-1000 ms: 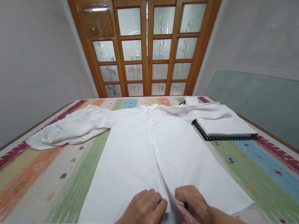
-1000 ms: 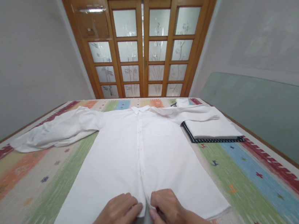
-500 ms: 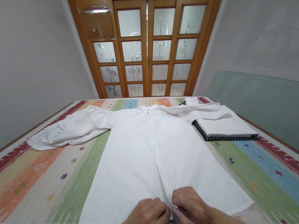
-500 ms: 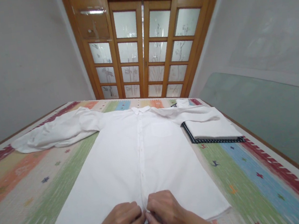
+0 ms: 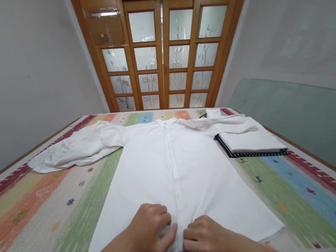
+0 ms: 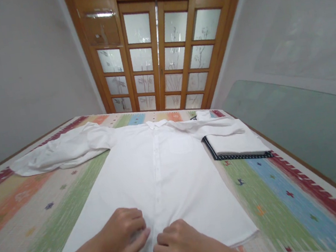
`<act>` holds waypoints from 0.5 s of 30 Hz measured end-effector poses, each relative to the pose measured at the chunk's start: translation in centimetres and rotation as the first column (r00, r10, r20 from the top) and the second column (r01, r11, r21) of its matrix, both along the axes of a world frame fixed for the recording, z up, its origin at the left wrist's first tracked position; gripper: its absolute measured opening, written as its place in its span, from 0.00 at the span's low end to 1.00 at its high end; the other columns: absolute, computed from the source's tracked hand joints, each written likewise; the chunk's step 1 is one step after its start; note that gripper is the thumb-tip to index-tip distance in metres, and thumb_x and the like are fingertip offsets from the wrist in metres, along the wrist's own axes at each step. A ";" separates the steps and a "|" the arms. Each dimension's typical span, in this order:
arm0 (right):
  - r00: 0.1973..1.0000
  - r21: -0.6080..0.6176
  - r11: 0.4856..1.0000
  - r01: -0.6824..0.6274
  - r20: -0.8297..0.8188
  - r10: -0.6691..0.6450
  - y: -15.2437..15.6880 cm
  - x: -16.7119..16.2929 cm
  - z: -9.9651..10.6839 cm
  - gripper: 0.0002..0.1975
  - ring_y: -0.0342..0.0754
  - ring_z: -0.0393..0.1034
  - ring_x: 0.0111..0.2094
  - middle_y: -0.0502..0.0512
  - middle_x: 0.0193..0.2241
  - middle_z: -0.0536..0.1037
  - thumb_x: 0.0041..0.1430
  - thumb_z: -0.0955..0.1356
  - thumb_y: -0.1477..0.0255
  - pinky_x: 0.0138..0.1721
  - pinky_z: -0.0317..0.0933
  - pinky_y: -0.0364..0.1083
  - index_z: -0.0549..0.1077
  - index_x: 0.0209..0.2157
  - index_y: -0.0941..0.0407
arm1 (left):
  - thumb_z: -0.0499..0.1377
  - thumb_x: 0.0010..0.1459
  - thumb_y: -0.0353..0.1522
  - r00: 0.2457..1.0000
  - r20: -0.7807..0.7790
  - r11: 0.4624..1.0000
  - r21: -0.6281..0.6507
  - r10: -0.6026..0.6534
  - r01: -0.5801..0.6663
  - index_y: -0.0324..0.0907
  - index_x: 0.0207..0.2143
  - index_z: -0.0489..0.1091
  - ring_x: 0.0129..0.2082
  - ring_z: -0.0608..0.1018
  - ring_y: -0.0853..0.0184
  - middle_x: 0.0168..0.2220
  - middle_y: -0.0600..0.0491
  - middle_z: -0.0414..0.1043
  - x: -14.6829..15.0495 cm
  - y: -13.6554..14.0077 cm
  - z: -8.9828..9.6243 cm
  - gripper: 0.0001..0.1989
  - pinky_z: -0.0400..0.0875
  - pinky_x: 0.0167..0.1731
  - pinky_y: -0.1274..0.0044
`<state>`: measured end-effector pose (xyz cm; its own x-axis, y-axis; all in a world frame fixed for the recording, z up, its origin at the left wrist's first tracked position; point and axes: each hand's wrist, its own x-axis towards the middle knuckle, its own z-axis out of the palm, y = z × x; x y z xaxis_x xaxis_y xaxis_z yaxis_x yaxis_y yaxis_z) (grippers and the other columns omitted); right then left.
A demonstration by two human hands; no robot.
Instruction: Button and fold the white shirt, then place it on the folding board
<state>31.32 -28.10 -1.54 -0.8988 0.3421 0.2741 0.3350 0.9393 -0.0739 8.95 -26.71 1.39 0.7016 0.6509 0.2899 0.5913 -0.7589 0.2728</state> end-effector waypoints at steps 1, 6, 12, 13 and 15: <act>1.000 0.007 1.000 0.009 0.017 -0.009 -0.1 -0.1 0.2 0.07 0.41 0.63 0.20 0.45 0.22 0.71 0.56 0.67 0.72 0.22 0.44 0.46 0.63 0.26 0.54 | 0.52 0.61 0.33 0.997 -0.019 0.996 -0.026 0.079 -0.080 0.42 0.22 0.67 0.23 0.71 0.68 0.21 0.53 0.69 0.0 1.2 0.6 0.14 0.61 0.25 0.75; 0.999 0.022 0.999 0.036 0.025 -0.036 -0.3 -0.1 0.1 0.12 0.40 0.65 0.19 0.45 0.21 0.73 0.62 0.67 0.65 0.22 0.45 0.45 0.64 0.28 0.54 | 0.51 0.62 0.36 0.951 -0.039 0.920 -0.242 0.307 -0.307 0.40 0.29 0.74 0.29 0.76 0.66 0.29 0.50 0.77 1.5 10.0 2.0 0.15 0.65 0.32 0.76; 0.998 0.075 0.996 0.044 0.047 -0.048 0.0 0.0 -1.5 0.14 0.39 0.63 0.17 0.44 0.19 0.72 0.66 0.65 0.64 0.19 0.40 0.46 0.62 0.27 0.54 | 0.51 0.63 0.36 0.860 -0.023 0.826 -0.267 0.510 -0.497 0.37 0.31 0.76 0.38 0.79 0.62 0.35 0.45 0.79 4.9 20.4 0.5 0.17 0.66 0.38 0.76; 0.997 0.086 0.995 0.045 0.063 -0.050 0.1 0.0 -1.7 0.14 0.39 0.62 0.16 0.44 0.19 0.71 0.67 0.65 0.65 0.18 0.39 0.45 0.61 0.27 0.54 | 0.51 0.63 0.36 0.838 -0.024 0.805 -0.263 0.545 -0.531 0.37 0.33 0.76 0.40 0.79 0.62 0.37 0.44 0.80 5.5 21.6 0.3 0.17 0.66 0.40 0.76; 0.994 0.129 0.990 0.053 0.086 -0.064 0.1 -0.2 -2.2 0.13 0.39 0.60 0.14 0.43 0.17 0.69 0.68 0.63 0.66 0.16 0.38 0.46 0.60 0.28 0.54 | 0.50 0.64 0.37 0.794 -0.051 0.756 -0.273 0.606 -0.595 0.38 0.35 0.76 0.43 0.79 0.61 0.40 0.43 0.80 6.7 23.8 0.1 0.17 0.67 0.41 0.75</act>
<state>31.07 -27.96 -3.75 -0.9012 0.3624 0.2376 0.3893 0.9179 0.0767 15.62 -2.96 1.54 0.1329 0.9890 0.0650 0.8860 -0.1479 0.4394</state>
